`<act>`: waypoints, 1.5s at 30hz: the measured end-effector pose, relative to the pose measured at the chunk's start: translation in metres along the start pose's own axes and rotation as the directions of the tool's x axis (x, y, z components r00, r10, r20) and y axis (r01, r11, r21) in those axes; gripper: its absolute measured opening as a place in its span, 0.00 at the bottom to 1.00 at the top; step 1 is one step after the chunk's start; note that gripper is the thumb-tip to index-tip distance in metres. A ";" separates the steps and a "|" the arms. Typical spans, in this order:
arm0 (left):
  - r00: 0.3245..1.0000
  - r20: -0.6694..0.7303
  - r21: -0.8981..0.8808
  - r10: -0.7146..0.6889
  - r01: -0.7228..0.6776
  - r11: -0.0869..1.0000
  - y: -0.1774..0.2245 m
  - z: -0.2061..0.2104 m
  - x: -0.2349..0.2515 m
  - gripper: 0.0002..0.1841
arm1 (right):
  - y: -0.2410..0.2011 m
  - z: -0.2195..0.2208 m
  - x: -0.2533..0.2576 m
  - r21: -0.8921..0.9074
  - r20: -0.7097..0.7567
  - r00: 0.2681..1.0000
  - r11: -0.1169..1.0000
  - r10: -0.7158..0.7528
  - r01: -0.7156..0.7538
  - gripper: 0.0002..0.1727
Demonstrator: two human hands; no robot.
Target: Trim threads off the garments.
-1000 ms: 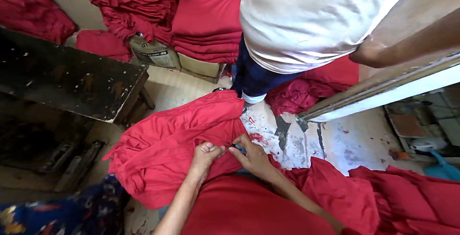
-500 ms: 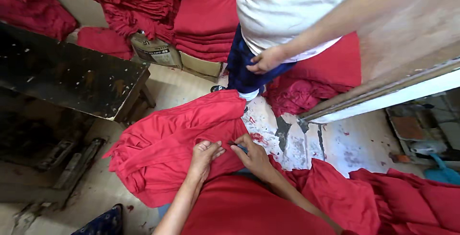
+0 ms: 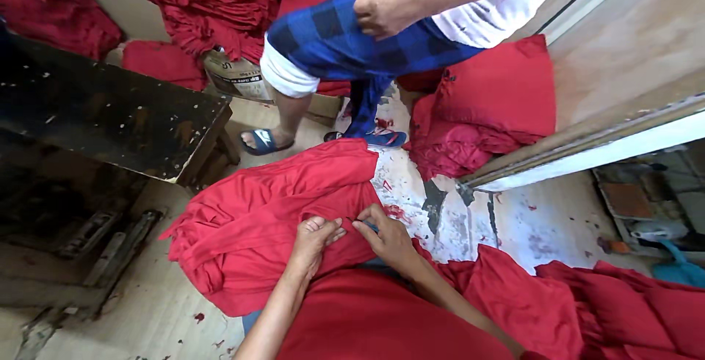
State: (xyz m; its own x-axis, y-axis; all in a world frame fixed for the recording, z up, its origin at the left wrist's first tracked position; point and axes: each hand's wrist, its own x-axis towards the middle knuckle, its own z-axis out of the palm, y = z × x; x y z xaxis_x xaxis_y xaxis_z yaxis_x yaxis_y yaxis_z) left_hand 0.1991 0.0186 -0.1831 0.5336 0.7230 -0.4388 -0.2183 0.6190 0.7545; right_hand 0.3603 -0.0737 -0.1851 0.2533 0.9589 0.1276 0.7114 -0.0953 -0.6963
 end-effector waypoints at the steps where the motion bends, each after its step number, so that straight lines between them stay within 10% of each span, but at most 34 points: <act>1: 1.000 0.000 -0.001 -0.002 0.002 1.000 0.000 0.000 0.000 0.09 | 0.000 0.000 -0.001 0.008 -0.003 1.000 1.000 0.007 -0.007 0.19; 45: 0.994 0.098 -0.024 -0.041 0.043 0.999 0.000 -0.009 0.001 0.14 | -0.008 0.012 0.004 -0.056 -0.058 0.997 0.997 -0.060 0.056 0.19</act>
State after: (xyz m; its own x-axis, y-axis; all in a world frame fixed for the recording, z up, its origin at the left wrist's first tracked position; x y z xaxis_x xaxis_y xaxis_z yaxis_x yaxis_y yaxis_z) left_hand 0.1921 0.0223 -0.1886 0.6194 0.6636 -0.4195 -0.2142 0.6569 0.7229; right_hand 0.3477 -0.0662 -0.1877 0.2480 0.9458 0.2096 0.7604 -0.0560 -0.6470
